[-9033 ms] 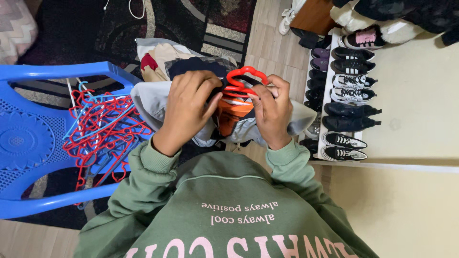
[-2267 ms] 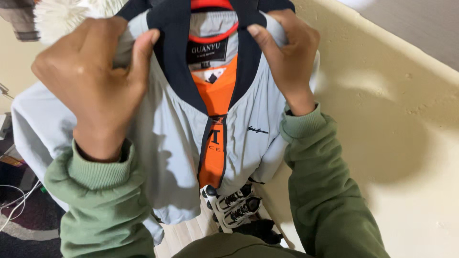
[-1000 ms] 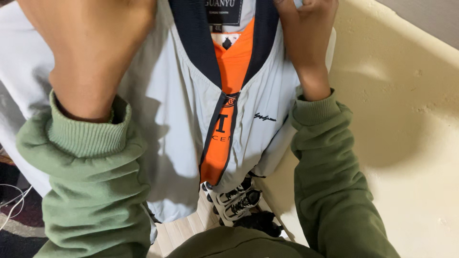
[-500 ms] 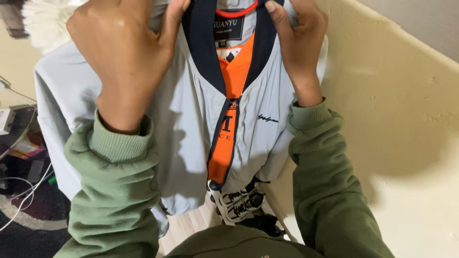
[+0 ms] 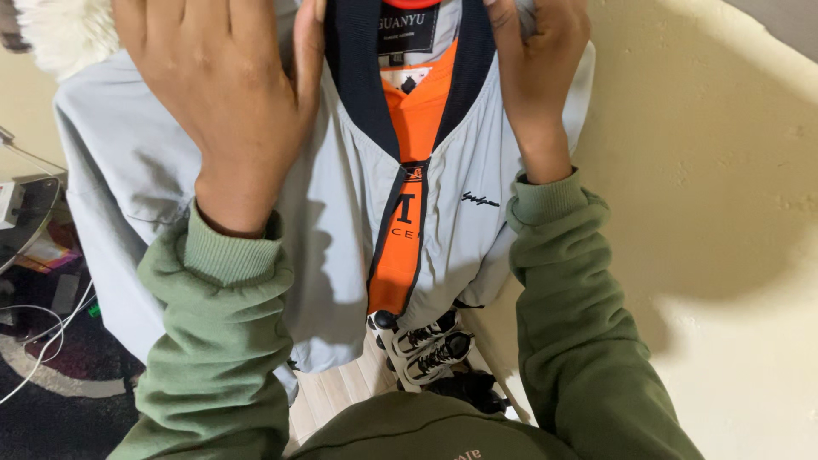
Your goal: The person picks up an orange t-shirt and places it onto a red plastic hanger by hand, then takes a grey and black jacket and fits it onto another red plastic hanger before smoothing the jacket out.
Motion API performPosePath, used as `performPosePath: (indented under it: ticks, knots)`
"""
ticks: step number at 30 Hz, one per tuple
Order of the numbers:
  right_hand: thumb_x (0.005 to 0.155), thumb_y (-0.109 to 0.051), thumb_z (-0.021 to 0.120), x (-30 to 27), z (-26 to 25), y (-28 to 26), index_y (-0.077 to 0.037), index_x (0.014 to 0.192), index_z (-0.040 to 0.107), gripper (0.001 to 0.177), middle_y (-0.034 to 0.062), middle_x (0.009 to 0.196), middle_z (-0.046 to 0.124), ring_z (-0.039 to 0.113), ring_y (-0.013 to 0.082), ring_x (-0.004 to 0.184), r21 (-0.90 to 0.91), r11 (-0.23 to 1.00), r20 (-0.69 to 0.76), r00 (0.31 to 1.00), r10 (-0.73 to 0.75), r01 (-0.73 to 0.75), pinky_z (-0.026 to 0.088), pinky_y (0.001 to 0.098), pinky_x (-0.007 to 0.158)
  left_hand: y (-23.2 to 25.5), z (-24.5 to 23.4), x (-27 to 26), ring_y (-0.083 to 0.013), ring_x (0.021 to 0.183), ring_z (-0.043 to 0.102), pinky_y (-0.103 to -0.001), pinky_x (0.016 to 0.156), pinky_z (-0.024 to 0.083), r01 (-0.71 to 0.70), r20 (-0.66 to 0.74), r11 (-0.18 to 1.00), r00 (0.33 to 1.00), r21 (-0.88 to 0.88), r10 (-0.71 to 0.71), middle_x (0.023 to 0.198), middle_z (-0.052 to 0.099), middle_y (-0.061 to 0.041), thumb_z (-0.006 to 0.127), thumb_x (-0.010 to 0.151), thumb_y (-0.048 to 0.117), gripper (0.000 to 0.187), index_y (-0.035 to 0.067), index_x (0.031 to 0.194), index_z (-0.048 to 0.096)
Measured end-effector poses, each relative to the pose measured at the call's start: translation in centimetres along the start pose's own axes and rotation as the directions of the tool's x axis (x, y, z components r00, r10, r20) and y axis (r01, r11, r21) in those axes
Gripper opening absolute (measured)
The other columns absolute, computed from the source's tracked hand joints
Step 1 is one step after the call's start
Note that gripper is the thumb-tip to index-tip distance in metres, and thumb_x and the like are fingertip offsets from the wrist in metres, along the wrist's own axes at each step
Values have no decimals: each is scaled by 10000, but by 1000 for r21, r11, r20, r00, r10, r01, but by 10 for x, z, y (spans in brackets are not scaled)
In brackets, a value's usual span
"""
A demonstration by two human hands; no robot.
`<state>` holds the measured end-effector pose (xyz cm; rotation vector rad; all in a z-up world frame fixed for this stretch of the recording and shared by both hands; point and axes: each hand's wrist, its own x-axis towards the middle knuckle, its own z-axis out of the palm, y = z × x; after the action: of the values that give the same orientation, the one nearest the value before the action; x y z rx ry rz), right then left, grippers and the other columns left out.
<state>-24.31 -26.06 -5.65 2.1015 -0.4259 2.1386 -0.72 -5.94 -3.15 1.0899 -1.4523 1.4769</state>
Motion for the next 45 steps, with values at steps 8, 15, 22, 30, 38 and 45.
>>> performPosePath:
  ticks: [8,15,22,30,38,45]
  knots:
    - [1198,-327,637,-53,2,3,-4,1476,426,475,205,1487,447,383,385,1428,-343,939,57,998,-18,36,290,478,1208,31,12,-27,-492,1472,262,-649,1216,116,216,175,975,959,50,-222,1554,412,-321,488,1143,273,504,-99,1481,452]
    - [1198,-544,388,-105,2,-25,-115,1681,102,707,145,1739,81,123,328,1606,-312,950,119,992,42,-2,142,465,1311,68,26,-77,-319,1575,165,-609,1233,-32,277,372,958,884,69,-282,1694,286,-137,397,1192,412,558,97,1652,373]
    - [1208,-548,335,-154,11,-49,-169,1690,72,667,137,1751,67,125,323,1605,-250,968,136,988,71,-35,155,481,1317,96,46,-157,-311,1618,117,-580,1285,-70,271,267,963,927,3,-261,1715,201,-168,435,1173,440,574,144,1659,358]
    - [1156,-520,384,-228,24,-73,-123,1702,87,737,282,1741,87,178,454,1594,-176,975,226,958,175,-137,188,575,1298,132,66,-261,-340,1622,48,-590,1274,-59,311,349,948,883,67,-315,1732,109,-208,516,1142,450,648,116,1669,339]
    - [1071,-377,640,-265,22,-94,-87,1650,237,763,293,1668,121,199,503,1548,-262,955,231,952,199,-137,208,612,1264,149,57,-305,-371,1601,146,-561,1297,71,339,372,913,836,228,-404,1685,228,-225,655,1077,357,625,133,1617,435]
    - [1014,-232,698,-256,16,-121,-31,1500,467,574,177,1512,341,370,341,1429,-173,967,142,967,212,-187,271,530,1182,150,34,-258,-424,1464,263,-606,1130,225,510,240,857,825,76,-512,1510,356,-262,767,994,430,519,21,1264,599]
